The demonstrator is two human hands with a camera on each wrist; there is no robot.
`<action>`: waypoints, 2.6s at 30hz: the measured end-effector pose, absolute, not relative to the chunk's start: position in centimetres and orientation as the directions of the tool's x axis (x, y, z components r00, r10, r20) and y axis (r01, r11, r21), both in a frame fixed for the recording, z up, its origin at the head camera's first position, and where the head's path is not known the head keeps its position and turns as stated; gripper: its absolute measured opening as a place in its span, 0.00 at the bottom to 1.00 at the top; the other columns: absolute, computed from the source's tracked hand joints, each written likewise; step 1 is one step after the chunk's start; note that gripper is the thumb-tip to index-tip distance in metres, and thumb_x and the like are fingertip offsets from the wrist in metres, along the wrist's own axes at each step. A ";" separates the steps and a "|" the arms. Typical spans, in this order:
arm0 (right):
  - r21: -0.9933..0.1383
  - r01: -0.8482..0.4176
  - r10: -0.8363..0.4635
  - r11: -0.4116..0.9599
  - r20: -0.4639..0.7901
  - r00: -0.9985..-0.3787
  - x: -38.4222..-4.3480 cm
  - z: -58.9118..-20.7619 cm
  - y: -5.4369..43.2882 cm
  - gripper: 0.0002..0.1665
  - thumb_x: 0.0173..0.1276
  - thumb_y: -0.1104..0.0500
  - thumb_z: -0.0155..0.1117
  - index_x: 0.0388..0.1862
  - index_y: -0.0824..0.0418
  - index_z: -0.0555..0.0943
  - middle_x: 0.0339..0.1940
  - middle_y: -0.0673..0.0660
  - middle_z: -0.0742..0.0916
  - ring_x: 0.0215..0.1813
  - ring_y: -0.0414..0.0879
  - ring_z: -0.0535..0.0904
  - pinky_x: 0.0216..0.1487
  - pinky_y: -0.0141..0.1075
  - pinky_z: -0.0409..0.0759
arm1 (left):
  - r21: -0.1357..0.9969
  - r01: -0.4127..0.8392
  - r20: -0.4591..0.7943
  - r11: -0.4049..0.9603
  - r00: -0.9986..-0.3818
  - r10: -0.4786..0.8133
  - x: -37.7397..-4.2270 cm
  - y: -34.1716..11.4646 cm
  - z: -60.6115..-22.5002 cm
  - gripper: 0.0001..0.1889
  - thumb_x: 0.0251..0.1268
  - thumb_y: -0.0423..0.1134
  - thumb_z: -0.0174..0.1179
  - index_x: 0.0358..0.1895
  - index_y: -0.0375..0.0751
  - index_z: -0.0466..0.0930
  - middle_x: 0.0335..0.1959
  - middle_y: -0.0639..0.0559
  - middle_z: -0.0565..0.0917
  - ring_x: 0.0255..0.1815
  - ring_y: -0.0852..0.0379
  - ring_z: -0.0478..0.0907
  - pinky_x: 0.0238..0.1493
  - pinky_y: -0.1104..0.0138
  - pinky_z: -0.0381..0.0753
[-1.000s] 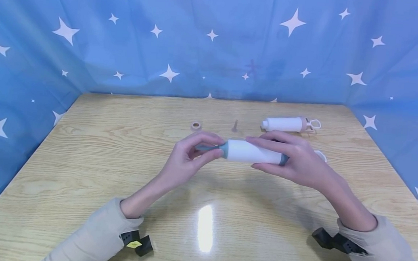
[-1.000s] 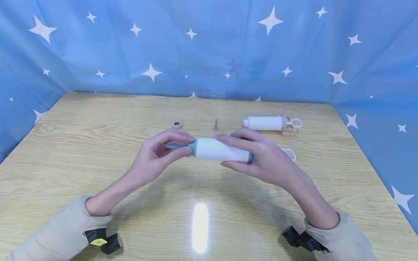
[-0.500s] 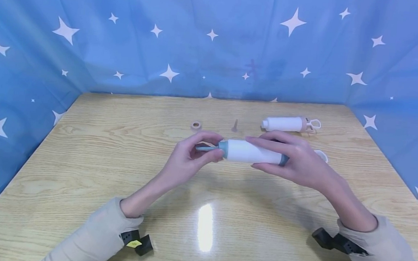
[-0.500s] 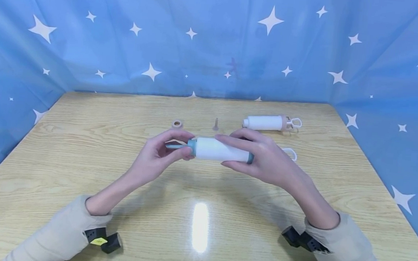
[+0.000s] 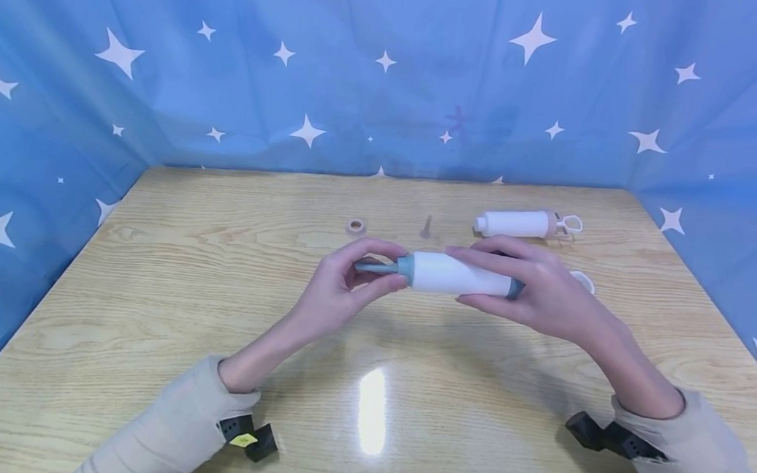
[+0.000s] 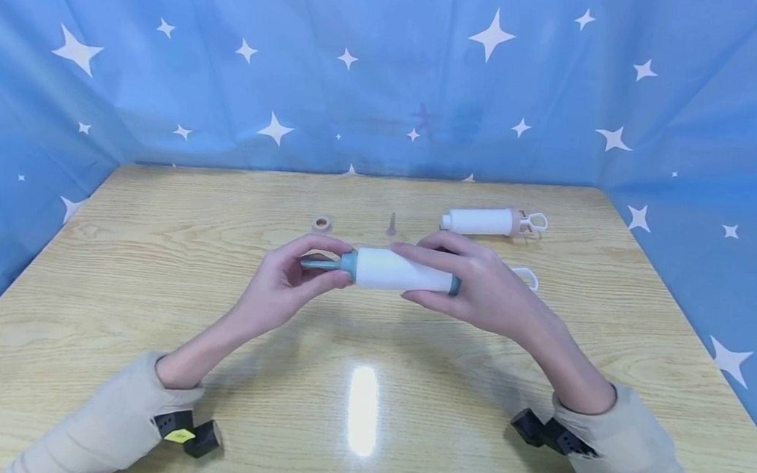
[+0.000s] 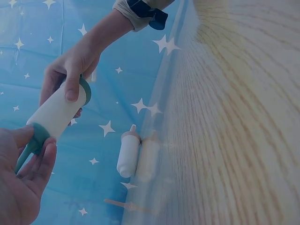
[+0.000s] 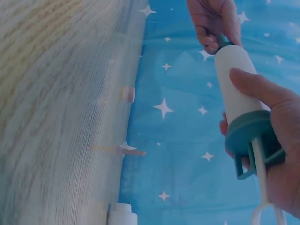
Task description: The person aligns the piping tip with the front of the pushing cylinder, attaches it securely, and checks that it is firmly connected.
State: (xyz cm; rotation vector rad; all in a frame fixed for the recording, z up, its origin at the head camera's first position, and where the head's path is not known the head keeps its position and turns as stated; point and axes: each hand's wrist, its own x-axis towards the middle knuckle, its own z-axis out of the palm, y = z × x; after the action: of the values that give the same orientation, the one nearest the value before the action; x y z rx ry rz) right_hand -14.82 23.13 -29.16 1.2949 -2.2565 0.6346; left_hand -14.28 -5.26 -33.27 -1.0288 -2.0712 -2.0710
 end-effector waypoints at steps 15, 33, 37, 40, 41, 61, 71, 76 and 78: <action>-0.195 -0.868 -0.665 0.457 0.574 -0.479 -14.9 -29.4 23.3 0.33 0.72 0.33 0.58 0.60 0.56 0.84 0.51 0.55 0.87 0.47 0.49 0.83 0.42 0.27 0.78 | 0.838 0.529 0.533 -0.137 -0.738 0.412 -14.4 -5.2 -33.3 0.17 0.61 0.18 0.65 0.53 0.28 0.80 0.53 0.40 0.81 0.52 0.46 0.82 0.53 0.57 0.86; -0.161 -0.884 -0.668 0.440 0.599 -0.442 -15.0 -29.4 23.1 0.33 0.72 0.34 0.58 0.59 0.57 0.85 0.49 0.55 0.87 0.43 0.48 0.83 0.36 0.36 0.83 | 0.871 0.486 0.474 -0.077 -0.788 0.393 -14.3 -5.2 -33.2 0.15 0.67 0.25 0.65 0.55 0.33 0.80 0.51 0.46 0.82 0.50 0.51 0.84 0.54 0.57 0.86; -0.158 -0.885 -0.669 0.439 0.600 -0.439 -15.0 -29.3 23.1 0.33 0.72 0.34 0.58 0.59 0.58 0.85 0.50 0.56 0.87 0.44 0.48 0.83 0.37 0.35 0.83 | 0.902 0.425 0.416 -0.075 -0.813 0.408 -14.2 -5.3 -33.2 0.14 0.68 0.27 0.64 0.56 0.35 0.80 0.50 0.46 0.82 0.48 0.51 0.85 0.51 0.57 0.87; -0.164 -0.883 -0.668 0.441 0.597 -0.445 -14.9 -29.3 23.2 0.33 0.72 0.34 0.58 0.59 0.58 0.85 0.50 0.56 0.87 0.45 0.49 0.83 0.39 0.34 0.82 | 0.914 0.393 0.396 -0.097 -0.816 0.421 -14.2 -5.3 -33.2 0.14 0.69 0.27 0.64 0.55 0.35 0.80 0.49 0.45 0.81 0.46 0.49 0.86 0.49 0.57 0.88; -0.167 -0.882 -0.667 0.441 0.596 -0.447 -14.9 -29.3 23.2 0.33 0.72 0.34 0.58 0.59 0.58 0.85 0.50 0.56 0.87 0.45 0.49 0.83 0.39 0.33 0.82 | 0.915 0.390 0.395 -0.103 -0.815 0.424 -14.2 -5.3 -33.2 0.14 0.69 0.26 0.64 0.55 0.34 0.80 0.50 0.44 0.81 0.45 0.48 0.86 0.49 0.57 0.88; -0.159 -0.875 -0.664 0.457 0.593 -0.455 -14.9 -29.3 23.2 0.33 0.72 0.33 0.57 0.59 0.57 0.85 0.49 0.55 0.87 0.44 0.48 0.83 0.35 0.38 0.83 | 0.846 0.519 0.521 -0.123 -0.753 0.402 -14.4 -5.1 -33.3 0.18 0.61 0.19 0.66 0.54 0.29 0.79 0.51 0.41 0.82 0.48 0.48 0.85 0.52 0.58 0.87; -0.182 -0.874 -0.662 0.451 0.589 -0.464 -14.9 -29.4 23.2 0.34 0.72 0.34 0.58 0.59 0.58 0.85 0.50 0.55 0.87 0.43 0.47 0.83 0.37 0.33 0.82 | 0.829 0.544 0.546 -0.129 -0.740 0.391 -14.3 -5.0 -33.3 0.15 0.64 0.20 0.64 0.53 0.30 0.80 0.51 0.41 0.81 0.49 0.47 0.84 0.53 0.56 0.86; -0.179 -0.874 -0.664 0.452 0.587 -0.463 -14.9 -29.4 23.2 0.34 0.72 0.34 0.58 0.59 0.58 0.85 0.50 0.55 0.87 0.44 0.48 0.84 0.37 0.34 0.83 | 0.835 0.537 0.537 -0.120 -0.749 0.387 -14.3 -5.1 -33.3 0.12 0.68 0.24 0.62 0.53 0.30 0.80 0.51 0.42 0.81 0.50 0.47 0.83 0.53 0.56 0.86; -0.175 -0.874 -0.665 0.454 0.586 -0.463 -14.8 -29.4 23.2 0.33 0.72 0.33 0.58 0.59 0.57 0.85 0.50 0.55 0.87 0.44 0.48 0.84 0.37 0.35 0.83 | 0.843 0.527 0.523 -0.106 -0.758 0.390 -14.3 -5.1 -33.3 0.12 0.69 0.25 0.62 0.54 0.30 0.79 0.52 0.43 0.81 0.50 0.47 0.83 0.53 0.57 0.86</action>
State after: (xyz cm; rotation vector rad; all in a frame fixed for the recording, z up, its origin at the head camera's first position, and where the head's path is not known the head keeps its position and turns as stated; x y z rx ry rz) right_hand -14.82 23.19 -29.35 1.2906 -2.2717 0.6444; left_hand -14.32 -5.12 -33.32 -1.0458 -2.0274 -2.0056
